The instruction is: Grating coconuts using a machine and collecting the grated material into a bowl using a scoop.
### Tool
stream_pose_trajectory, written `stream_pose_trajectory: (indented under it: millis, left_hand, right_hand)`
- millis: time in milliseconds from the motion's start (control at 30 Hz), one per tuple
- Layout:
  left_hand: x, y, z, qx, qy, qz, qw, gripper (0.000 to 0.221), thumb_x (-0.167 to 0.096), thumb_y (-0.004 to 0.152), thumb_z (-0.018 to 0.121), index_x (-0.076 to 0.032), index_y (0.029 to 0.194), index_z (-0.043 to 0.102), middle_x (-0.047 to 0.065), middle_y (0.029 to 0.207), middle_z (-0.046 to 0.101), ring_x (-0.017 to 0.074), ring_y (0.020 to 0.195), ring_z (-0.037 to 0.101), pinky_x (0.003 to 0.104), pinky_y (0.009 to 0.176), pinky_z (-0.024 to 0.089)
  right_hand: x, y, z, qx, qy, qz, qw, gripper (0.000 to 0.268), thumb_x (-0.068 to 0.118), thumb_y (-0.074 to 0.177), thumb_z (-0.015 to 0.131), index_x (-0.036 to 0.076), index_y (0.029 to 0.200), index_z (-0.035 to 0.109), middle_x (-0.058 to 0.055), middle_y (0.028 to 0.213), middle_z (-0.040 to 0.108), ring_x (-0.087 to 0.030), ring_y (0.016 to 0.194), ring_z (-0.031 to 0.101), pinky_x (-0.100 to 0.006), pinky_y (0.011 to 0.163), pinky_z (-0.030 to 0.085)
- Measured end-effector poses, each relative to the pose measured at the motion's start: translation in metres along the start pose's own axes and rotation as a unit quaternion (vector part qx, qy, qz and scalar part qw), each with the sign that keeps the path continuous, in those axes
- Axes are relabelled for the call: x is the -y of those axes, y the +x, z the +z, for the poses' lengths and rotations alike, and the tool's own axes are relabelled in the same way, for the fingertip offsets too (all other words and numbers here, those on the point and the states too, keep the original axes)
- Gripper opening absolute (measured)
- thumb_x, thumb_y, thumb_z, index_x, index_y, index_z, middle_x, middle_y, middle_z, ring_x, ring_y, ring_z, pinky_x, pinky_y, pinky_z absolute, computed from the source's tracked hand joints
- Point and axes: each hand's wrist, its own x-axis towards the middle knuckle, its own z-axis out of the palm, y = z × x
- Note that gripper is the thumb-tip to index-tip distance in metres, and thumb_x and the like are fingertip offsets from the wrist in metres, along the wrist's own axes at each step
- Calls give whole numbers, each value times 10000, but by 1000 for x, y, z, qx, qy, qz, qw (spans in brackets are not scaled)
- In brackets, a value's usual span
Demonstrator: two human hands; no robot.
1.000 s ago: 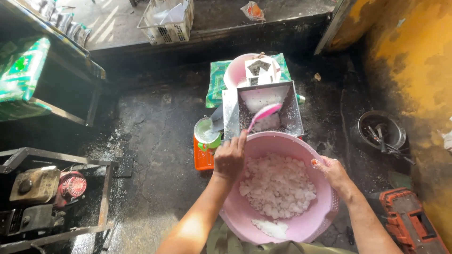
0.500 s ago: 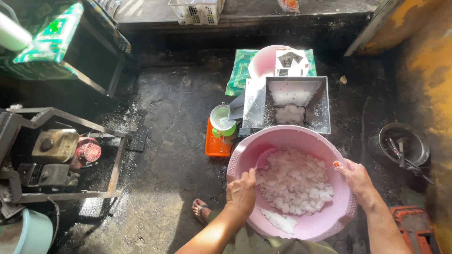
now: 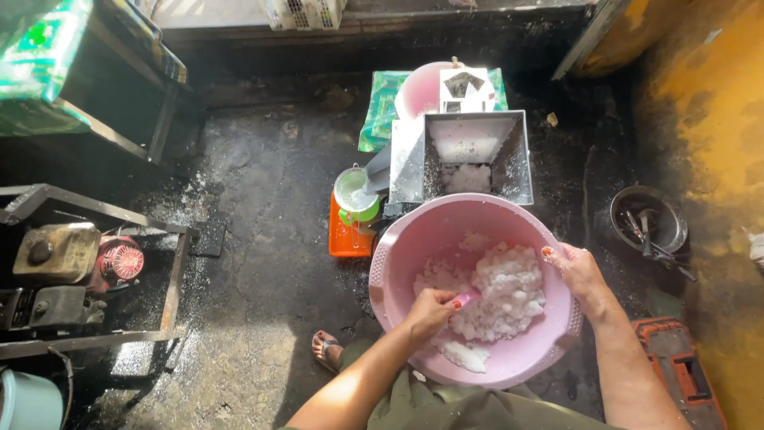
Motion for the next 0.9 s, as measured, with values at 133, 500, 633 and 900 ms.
stream_pose_trajectory:
  millis: [133, 500, 633, 900]
  left_hand:
    - [18, -7, 4, -39, -12, 38, 998, 261, -293, 924, 675, -203, 1145, 780, -39, 688, 670, 83, 620, 588, 283, 580, 443]
    - [-36, -86, -66, -50, 53, 114, 991, 333, -233, 936, 633, -122, 1232, 738, 23, 576, 625, 121, 617, 580, 292, 633, 474]
    - [-58, -90, -76, -70, 38, 124, 989, 330, -225, 920, 644, -128, 1218, 750, 24, 578, 644, 112, 615, 608, 268, 635, 485]
    - [-150, -68, -88, -156, 53, 191, 968, 390, -207, 938, 528, -68, 1255, 710, 251, 1143, 734, 493, 1142, 636, 554, 948, 506]
  right_hand:
    - [-9, -2, 6, -9, 2, -35, 999, 301, 292, 948, 665, 31, 1076, 746, -180, 820, 693, -271, 727, 599, -401, 679, 495]
    - [-4, -11, 5, -13, -38, -91, 995, 217, 234, 918, 719, 55, 1016, 792, -194, 673, 675, -250, 651, 566, -409, 689, 491]
    - [-7, -13, 1, -19, -46, -81, 995, 243, 231, 919, 714, 46, 1053, 798, -219, 688, 694, -255, 670, 574, -437, 709, 508]
    - [-26, 4, 0, -31, -47, -74, 996, 262, 244, 929, 704, 66, 1098, 798, -176, 728, 702, -251, 710, 591, -410, 744, 500]
